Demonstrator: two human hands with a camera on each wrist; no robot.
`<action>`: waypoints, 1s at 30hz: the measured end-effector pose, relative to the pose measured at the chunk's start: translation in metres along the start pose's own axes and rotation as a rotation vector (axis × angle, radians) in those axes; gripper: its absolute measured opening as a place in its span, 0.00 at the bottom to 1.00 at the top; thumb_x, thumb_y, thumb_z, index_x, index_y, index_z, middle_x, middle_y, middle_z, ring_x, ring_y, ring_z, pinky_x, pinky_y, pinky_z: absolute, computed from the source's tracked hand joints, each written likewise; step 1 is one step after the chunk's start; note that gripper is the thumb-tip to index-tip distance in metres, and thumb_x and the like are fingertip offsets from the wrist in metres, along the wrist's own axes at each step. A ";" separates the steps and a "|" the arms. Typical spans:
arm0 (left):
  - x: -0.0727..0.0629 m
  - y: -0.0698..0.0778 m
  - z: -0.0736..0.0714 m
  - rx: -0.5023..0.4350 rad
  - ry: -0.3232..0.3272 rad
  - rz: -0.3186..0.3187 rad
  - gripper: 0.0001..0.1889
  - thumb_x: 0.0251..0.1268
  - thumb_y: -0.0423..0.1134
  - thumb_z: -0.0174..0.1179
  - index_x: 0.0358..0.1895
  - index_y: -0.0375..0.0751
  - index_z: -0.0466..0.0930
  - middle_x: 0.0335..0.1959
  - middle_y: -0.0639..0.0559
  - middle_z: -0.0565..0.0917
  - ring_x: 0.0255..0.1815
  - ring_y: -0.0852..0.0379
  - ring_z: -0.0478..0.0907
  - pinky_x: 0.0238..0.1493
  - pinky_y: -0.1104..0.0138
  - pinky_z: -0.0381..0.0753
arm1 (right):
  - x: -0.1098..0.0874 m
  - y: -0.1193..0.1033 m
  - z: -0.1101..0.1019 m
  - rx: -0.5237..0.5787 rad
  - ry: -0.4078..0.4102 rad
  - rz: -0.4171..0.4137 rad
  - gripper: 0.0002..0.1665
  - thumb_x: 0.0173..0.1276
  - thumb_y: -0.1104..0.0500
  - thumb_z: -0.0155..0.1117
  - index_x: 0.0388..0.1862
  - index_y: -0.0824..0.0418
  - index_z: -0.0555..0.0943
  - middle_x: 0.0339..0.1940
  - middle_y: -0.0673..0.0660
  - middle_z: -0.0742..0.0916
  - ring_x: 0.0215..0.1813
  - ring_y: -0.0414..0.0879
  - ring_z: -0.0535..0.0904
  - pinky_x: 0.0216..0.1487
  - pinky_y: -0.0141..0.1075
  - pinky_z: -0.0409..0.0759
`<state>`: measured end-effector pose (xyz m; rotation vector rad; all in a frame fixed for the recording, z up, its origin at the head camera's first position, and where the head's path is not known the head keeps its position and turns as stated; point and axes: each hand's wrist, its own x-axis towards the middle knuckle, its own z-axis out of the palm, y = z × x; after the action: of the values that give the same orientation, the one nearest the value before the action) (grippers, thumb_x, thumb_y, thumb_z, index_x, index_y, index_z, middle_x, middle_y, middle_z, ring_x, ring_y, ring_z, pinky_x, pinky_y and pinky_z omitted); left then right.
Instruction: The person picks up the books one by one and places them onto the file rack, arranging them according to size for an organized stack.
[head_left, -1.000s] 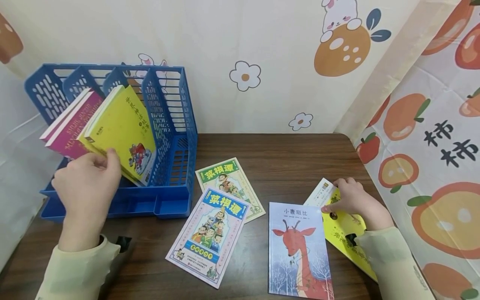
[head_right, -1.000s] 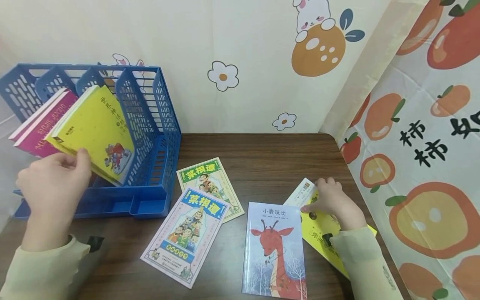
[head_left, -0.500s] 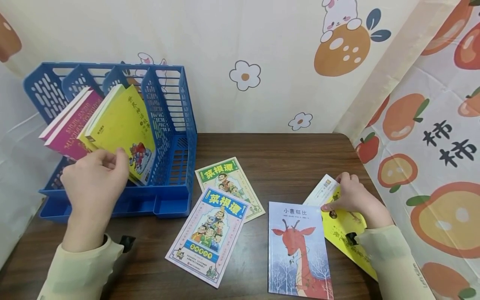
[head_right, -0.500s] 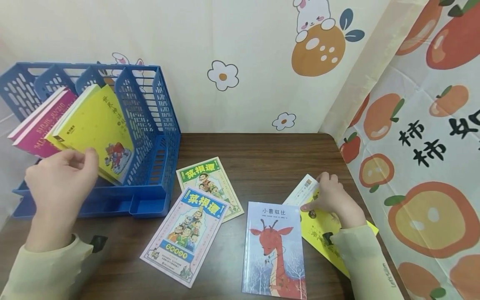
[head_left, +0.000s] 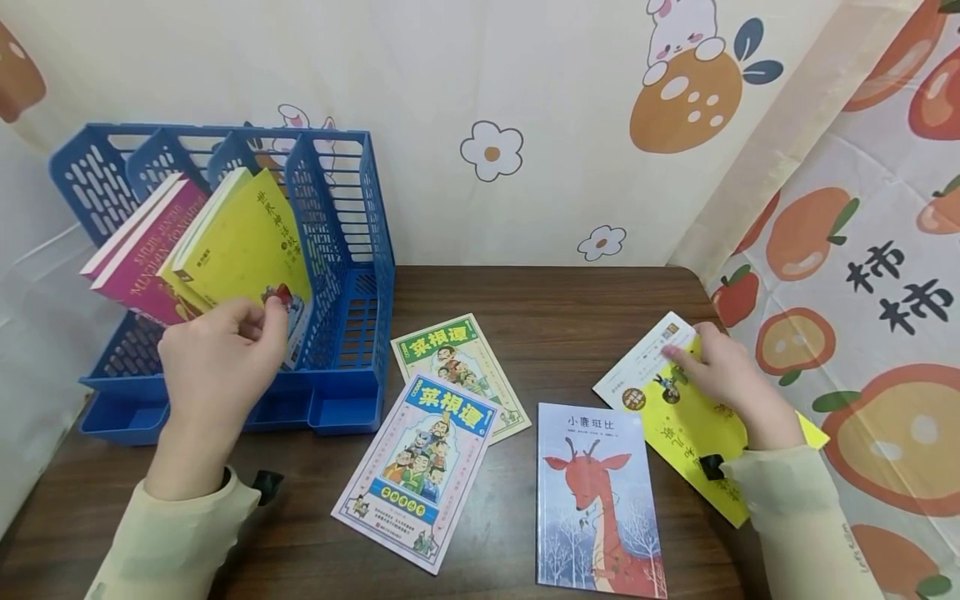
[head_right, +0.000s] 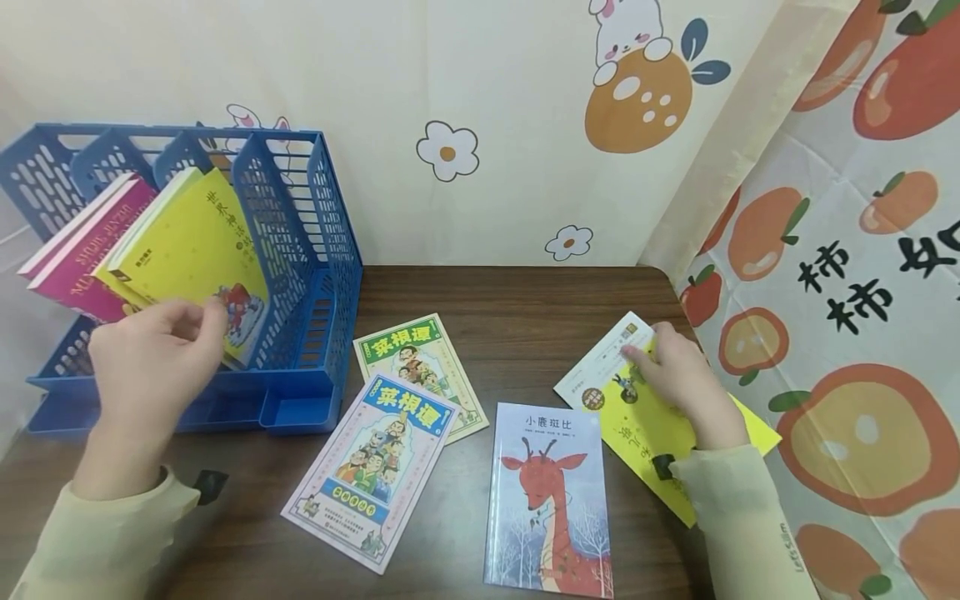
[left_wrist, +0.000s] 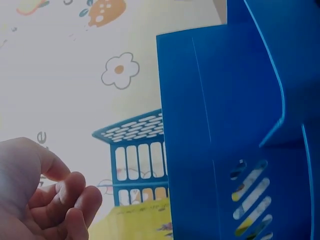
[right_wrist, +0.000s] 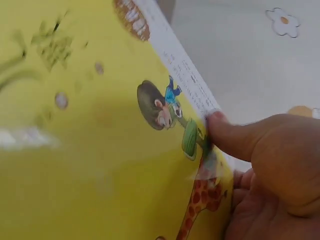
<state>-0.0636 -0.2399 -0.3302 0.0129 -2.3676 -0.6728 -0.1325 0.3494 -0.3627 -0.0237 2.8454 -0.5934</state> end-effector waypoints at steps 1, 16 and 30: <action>0.000 0.001 0.001 -0.008 0.002 0.010 0.24 0.79 0.44 0.61 0.22 0.33 0.82 0.25 0.35 0.89 0.22 0.36 0.84 0.28 0.88 0.60 | 0.000 -0.002 -0.004 -0.007 0.022 -0.031 0.41 0.86 0.44 0.61 0.69 0.81 0.62 0.33 0.65 0.82 0.28 0.50 0.79 0.28 0.40 0.76; 0.002 0.024 0.014 -0.091 -0.026 0.107 0.19 0.78 0.39 0.64 0.24 0.35 0.84 0.20 0.44 0.85 0.19 0.47 0.80 0.26 0.80 0.67 | -0.016 -0.083 -0.028 0.089 0.483 -0.427 0.21 0.78 0.58 0.73 0.56 0.68 0.75 0.45 0.66 0.88 0.35 0.56 0.86 0.31 0.23 0.74; -0.011 0.071 0.039 -0.414 -0.285 0.314 0.14 0.72 0.37 0.72 0.56 0.40 0.86 0.47 0.51 0.92 0.45 0.56 0.89 0.47 0.56 0.91 | -0.013 -0.171 0.001 0.076 0.509 -1.101 0.22 0.78 0.53 0.73 0.53 0.70 0.78 0.44 0.62 0.85 0.43 0.55 0.77 0.48 0.43 0.69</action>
<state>-0.0669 -0.1582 -0.3281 -0.6585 -2.3691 -1.0448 -0.1246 0.1928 -0.2929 -1.7077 3.0460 -0.9852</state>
